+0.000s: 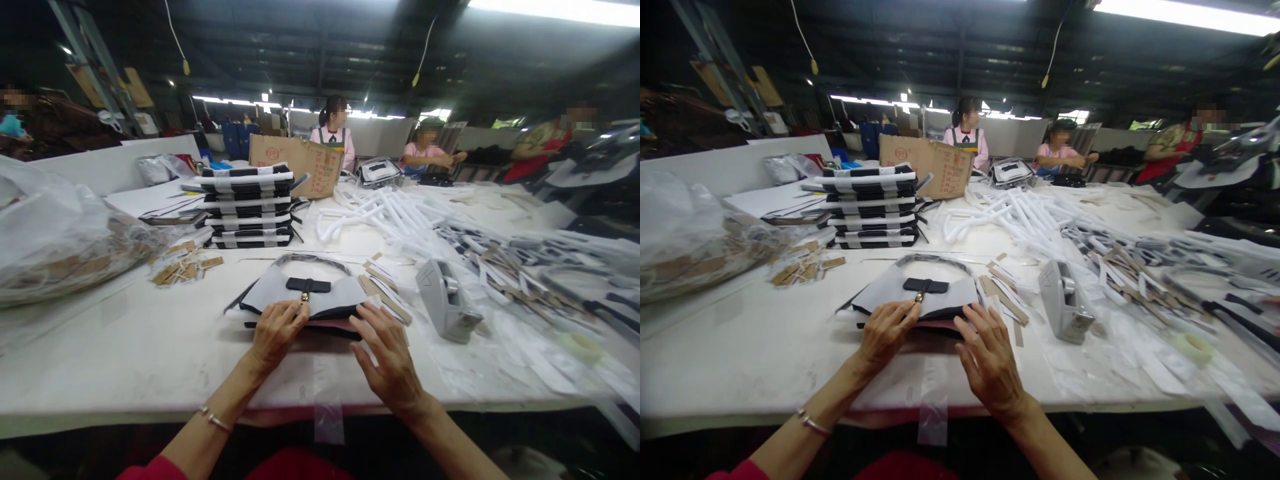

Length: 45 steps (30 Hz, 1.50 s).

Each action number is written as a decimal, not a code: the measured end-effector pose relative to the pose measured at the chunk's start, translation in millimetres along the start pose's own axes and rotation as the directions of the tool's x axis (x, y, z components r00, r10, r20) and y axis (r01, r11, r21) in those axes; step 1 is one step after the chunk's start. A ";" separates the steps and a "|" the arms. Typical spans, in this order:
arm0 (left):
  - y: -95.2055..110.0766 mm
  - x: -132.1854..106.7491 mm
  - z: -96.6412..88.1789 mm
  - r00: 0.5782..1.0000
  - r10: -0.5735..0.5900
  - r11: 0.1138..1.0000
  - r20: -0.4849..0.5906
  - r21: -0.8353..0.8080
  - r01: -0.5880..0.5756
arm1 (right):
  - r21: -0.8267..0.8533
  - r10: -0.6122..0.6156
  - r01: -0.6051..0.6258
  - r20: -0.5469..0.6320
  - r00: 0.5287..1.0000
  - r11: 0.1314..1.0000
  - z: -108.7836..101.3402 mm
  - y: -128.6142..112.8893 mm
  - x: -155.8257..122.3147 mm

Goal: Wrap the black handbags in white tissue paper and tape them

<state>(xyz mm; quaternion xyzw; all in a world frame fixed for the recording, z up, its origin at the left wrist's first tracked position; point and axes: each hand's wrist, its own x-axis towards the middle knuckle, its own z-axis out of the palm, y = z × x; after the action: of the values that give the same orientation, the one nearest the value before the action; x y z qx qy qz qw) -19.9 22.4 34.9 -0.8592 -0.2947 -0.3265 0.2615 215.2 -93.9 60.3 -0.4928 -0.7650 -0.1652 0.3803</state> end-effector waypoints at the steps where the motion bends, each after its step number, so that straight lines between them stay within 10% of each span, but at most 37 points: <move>1: -4.2 2.9 -3.8 1.000 -0.004 1.000 -0.010 0.006 0.004 | 0.000 -0.011 0.011 -0.010 1.000 1.000 2.2 0.1 -1.1; 26: 9.3 -31.1 2.5 0.998 0.034 0.999 0.045 0.001 -0.034 | 0.102 -0.083 0.075 0.080 0.993 0.992 6.1 -28.0 16.5; 32: 5.6 -26.4 0.9 0.995 0.095 0.994 0.019 0.054 -0.096 | 0.133 -0.035 0.021 0.107 0.994 0.991 -24.0 -31.5 -38.9; 40: 8.7 -34.0 -4.5 0.991 0.109 0.992 0.078 0.054 -0.113 | -0.143 0.365 -0.364 -0.020 0.931 0.920 -71.8 14.9 -150.1; 43: 9.4 -35.0 -3.4 0.989 0.113 0.993 0.099 0.020 -0.116 | -0.184 0.534 -0.546 -0.115 0.838 0.817 -93.7 34.8 -205.9; 45: 10.9 -33.7 -4.5 0.984 0.133 0.991 0.115 -0.014 -0.133 | -0.164 0.722 -0.752 -0.212 0.659 0.639 -109.9 46.6 -247.2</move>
<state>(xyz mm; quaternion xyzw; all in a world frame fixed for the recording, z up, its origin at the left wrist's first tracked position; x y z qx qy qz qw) -35.1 0.7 10.9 -0.8952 -0.2503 -0.2591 0.2625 357.8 -296.8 -57.4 -0.7921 -0.4459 -0.1166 0.4002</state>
